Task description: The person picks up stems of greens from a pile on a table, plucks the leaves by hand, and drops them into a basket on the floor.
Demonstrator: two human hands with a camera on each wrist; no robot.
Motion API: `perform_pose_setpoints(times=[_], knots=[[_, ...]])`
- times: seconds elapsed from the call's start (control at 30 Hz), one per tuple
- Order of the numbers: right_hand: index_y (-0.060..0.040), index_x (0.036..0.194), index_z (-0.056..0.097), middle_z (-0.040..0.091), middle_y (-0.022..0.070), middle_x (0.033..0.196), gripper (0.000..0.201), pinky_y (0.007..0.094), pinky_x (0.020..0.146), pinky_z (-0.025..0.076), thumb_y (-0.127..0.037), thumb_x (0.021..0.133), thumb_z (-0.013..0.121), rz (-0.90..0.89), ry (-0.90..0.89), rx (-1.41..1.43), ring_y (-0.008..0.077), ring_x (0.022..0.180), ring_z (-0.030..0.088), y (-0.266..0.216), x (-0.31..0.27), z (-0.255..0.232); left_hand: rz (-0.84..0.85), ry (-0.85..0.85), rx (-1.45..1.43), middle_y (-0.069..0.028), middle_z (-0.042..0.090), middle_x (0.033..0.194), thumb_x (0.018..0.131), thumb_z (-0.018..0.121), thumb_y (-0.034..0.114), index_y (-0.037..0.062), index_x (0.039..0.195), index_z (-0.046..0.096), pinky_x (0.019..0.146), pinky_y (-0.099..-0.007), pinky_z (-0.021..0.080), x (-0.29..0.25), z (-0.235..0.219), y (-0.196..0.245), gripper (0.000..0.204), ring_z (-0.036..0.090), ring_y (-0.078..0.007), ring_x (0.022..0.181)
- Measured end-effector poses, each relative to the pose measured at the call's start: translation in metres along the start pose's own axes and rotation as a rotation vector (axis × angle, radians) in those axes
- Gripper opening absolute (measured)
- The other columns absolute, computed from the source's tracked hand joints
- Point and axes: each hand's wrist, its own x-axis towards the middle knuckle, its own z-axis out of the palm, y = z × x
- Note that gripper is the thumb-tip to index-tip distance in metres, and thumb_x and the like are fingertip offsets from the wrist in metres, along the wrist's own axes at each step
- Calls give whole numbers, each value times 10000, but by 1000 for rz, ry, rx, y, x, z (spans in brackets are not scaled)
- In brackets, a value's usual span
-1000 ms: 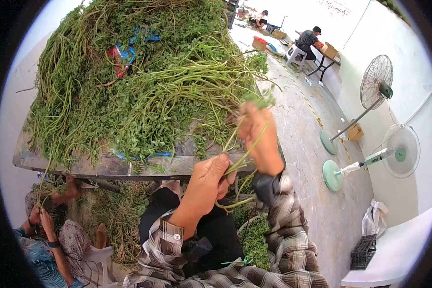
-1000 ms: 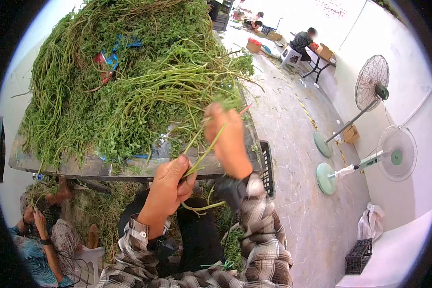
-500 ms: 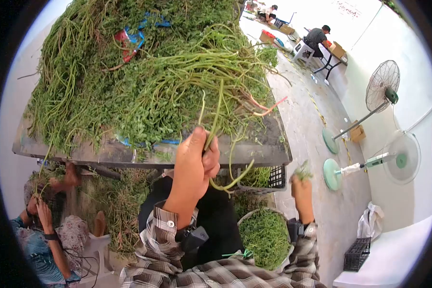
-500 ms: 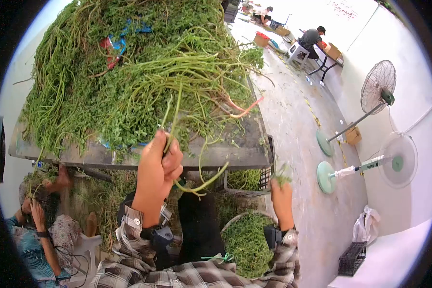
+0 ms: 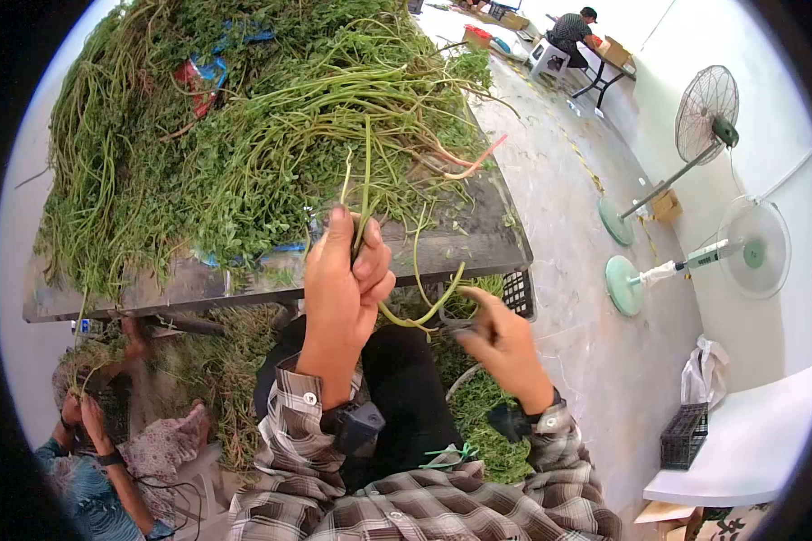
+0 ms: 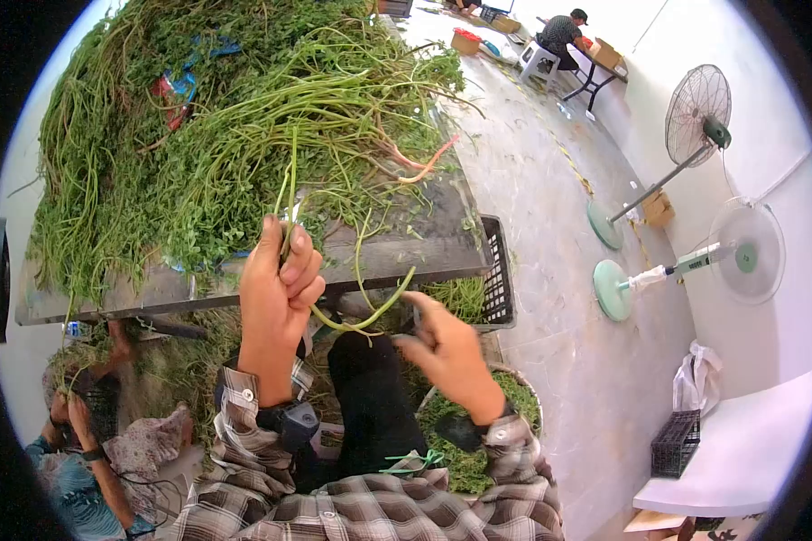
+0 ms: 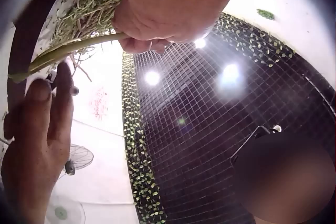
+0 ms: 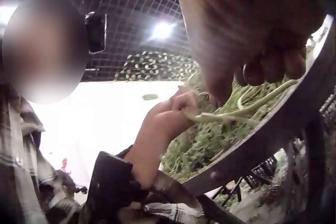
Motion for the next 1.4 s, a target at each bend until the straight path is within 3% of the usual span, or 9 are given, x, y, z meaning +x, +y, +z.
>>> perform_pose_setpoints(times=[0.2, 0.33, 0.53, 0.77, 0.93, 1.0, 1.13, 1.27, 1.4], knots=[[-38, 1101, 546, 589, 136, 913, 386, 331, 656, 466, -77, 731, 648, -410, -95, -92, 291, 729, 569, -10, 31, 40, 13, 3, 16, 54, 311, 534, 962, 365, 354, 52, 781, 484, 370, -187, 188, 2, -5, 1, 371, 240, -33, 429], [-31, 1064, 550, 588, 141, 918, 352, 332, 671, 465, -66, 726, 644, -373, -165, -53, 321, 763, 567, -13, 35, 39, 80, 40, 15, 50, 319, 538, 961, 368, 358, 35, 803, 491, 373, -186, 194, 1, -4, 7, 380, 257, -34, 438], [-17, 1055, 539, 413, 19, 629, 296, 237, 545, 361, -74, 774, 611, -110, 74, 349, 85, 580, 404, -8, 39, 32, 83, -91, -74, 52, 310, 530, 961, 366, 353, 48, 779, 481, 370, -188, 181, -3, -11, 15, 373, 238, -33, 433], [-1, 938, 565, 482, 130, 623, 226, 323, 553, 396, -147, 775, 624, -144, -132, -17, 230, 566, 490, -17, 43, 15, -41, -267, 11, 54, 294, 494, 945, 388, 392, 62, 719, 463, 346, -186, 164, -8, 0, 7, 406, 231, -35, 411], [8, 781, 507, 537, 215, 707, 128, 431, 571, 414, -109, 782, 558, -313, 302, -221, 397, 677, 542, 22, 47, 7, -60, -305, 20, 55, 291, 485, 945, 383, 399, 68, 710, 458, 335, -187, 155, -10, 1, 3, 413, 224, -32, 401], [6, 825, 540, 557, 213, 704, 128, 415, 558, 414, -121, 814, 533, 3, 534, -268, 351, 630, 557, 55, 50, -25, -17, -275, 15, 64, 285, 486, 952, 369, 392, 82, 702, 452, 327, -187, 142, -14, 2, 8, 407, 212, -28, 396], [5, 846, 547, 554, 87, 668, 163, 302, 569, 403, -153, 868, 517, 80, 843, -250, 152, 615, 501, 88, 21, -67, 85, -268, -44, 58, 269, 519, 984, 305, 313, 90, 727, 427, 308, -174, 147, -7, -7, 17, 361, 170, -25, 405], [10, 895, 534, 566, 99, 733, 167, 296, 613, 420, -154, 883, 502, -24, 1099, -228, 162, 651, 514, 84, 6, -84, 92, -243, -60, 64, 262, 510, 971, 341, 345, 78, 719, 445, 326, -175, 137, -4, -6, 9, 381, 172, -20, 403], [24, 955, 551, 593, 161, 763, 208, 356, 642, 439, -155, 858, 507, 209, 872, -396, 265, 677, 558, 141, 31, -96, 85, -221, -68, 61, 270, 518, 973, 338, 341, 84, 713, 429, 329, -179, 140, -5, -2, 5, 376, 166, -25, 408]])
